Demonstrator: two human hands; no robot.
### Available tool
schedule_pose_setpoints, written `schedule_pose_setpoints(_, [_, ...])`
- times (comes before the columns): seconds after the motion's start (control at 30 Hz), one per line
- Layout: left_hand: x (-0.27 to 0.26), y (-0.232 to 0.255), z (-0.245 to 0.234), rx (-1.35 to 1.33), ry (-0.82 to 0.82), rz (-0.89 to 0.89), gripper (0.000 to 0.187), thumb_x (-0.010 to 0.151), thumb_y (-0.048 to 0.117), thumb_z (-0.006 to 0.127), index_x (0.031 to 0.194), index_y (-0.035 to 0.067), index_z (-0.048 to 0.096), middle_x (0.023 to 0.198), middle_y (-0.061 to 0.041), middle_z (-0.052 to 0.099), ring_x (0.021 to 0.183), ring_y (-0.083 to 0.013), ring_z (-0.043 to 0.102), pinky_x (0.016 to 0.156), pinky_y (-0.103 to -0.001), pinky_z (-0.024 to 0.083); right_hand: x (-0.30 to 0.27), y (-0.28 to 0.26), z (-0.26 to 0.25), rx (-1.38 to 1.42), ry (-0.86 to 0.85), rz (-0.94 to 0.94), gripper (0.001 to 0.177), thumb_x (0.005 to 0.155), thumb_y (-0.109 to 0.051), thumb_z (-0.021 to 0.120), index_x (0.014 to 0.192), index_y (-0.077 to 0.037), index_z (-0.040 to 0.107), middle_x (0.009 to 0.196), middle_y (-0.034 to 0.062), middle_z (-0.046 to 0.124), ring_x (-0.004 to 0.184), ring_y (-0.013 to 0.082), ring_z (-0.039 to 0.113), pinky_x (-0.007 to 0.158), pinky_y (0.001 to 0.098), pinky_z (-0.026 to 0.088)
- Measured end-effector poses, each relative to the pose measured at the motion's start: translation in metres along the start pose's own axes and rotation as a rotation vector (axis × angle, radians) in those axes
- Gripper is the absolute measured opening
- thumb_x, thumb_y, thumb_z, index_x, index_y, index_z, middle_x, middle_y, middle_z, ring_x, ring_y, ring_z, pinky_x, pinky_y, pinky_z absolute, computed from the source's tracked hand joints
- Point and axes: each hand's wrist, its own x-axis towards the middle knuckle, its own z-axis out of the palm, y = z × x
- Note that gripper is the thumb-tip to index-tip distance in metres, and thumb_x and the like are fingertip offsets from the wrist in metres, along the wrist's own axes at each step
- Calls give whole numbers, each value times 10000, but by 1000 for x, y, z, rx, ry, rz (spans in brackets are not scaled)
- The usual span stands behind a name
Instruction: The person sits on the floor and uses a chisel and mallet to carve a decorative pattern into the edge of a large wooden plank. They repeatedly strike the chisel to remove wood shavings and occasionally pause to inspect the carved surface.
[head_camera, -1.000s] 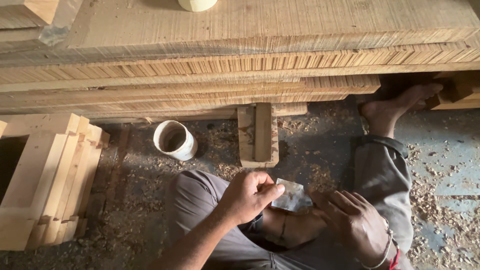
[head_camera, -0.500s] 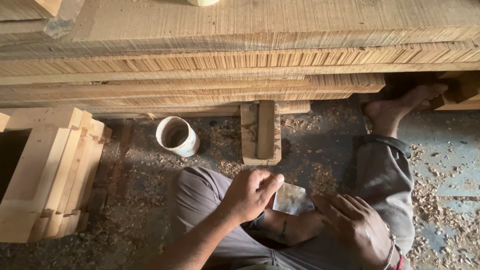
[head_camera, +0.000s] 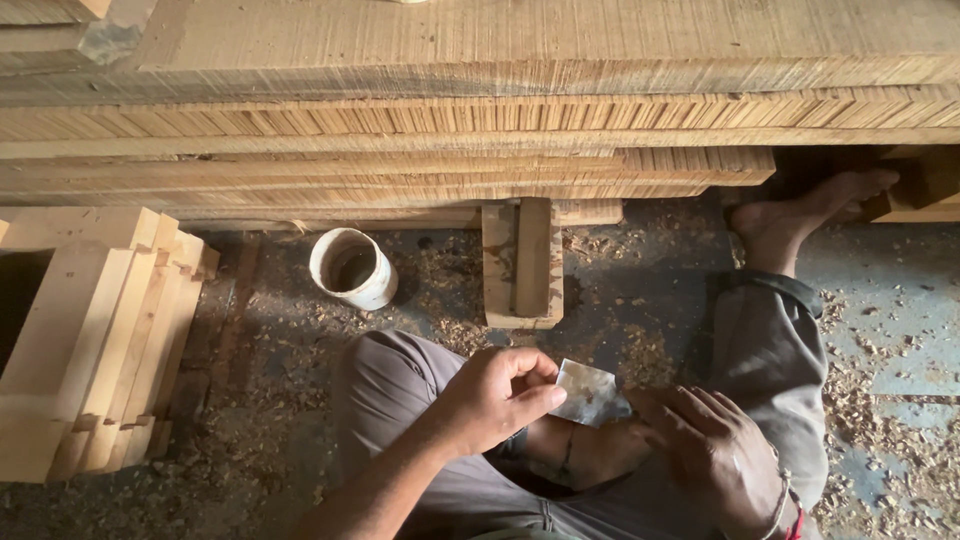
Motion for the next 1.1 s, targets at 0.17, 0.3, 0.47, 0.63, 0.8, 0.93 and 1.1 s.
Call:
schedule_pose_setpoints(0.17, [-3,5,-4,-95,-61,37,272,860,166,746,1104,50,710,894,20,739,822,-55,699,761,-236,586,3,-1,3,3,19,11,399,752,-186,782,1135,-105,709,1031,40,738,868,248,711,740,384,550])
schedule_pose_setpoints(0.3, [-4,8,-2,-12,-18,-88,295,828,216,809,1052,49,714,841,-2,749,759,-64,697,725,-244,585,2,1,7,-6,-2,1,436,748,-184,781,1167,-94,704,1044,60,728,871,259,701,745,389,558])
schedule_pose_setpoints(0.47, [-3,0,-6,-90,-47,-62,291,873,214,742,1096,29,727,903,-7,773,824,-54,714,775,-235,588,0,7,11,14,-35,-2,504,683,-107,771,1180,-90,692,1086,77,724,907,283,700,775,406,564])
schedule_pose_setpoints(0.63, [1,-18,-14,-270,-135,15,534,889,322,762,1345,78,629,941,6,752,874,-66,692,827,-248,570,-4,12,16,64,-42,2,577,643,-68,764,1216,-64,693,1160,119,725,1037,325,705,852,421,568])
schedule_pose_setpoints(0.8, [10,-35,-13,-453,-222,62,577,877,340,805,1363,80,636,920,6,728,863,-80,676,832,-265,562,-6,17,29,187,-46,21,520,700,-104,800,1207,-60,693,1150,132,728,1078,335,704,893,411,569])
schedule_pose_setpoints(0.93, [14,-54,-7,-687,-274,31,440,891,281,828,1247,72,673,944,-12,739,913,-99,696,876,-285,576,-12,18,36,232,-82,66,500,699,-123,810,1188,-82,712,1114,106,754,1065,314,717,960,407,549])
schedule_pose_setpoints(1.1, [21,-76,-4,-751,-243,4,296,924,277,821,1104,64,723,984,-18,728,948,-95,682,895,-283,571,-14,22,39,396,-265,175,495,767,-112,794,1252,-60,716,1159,112,787,1076,260,738,974,389,512])
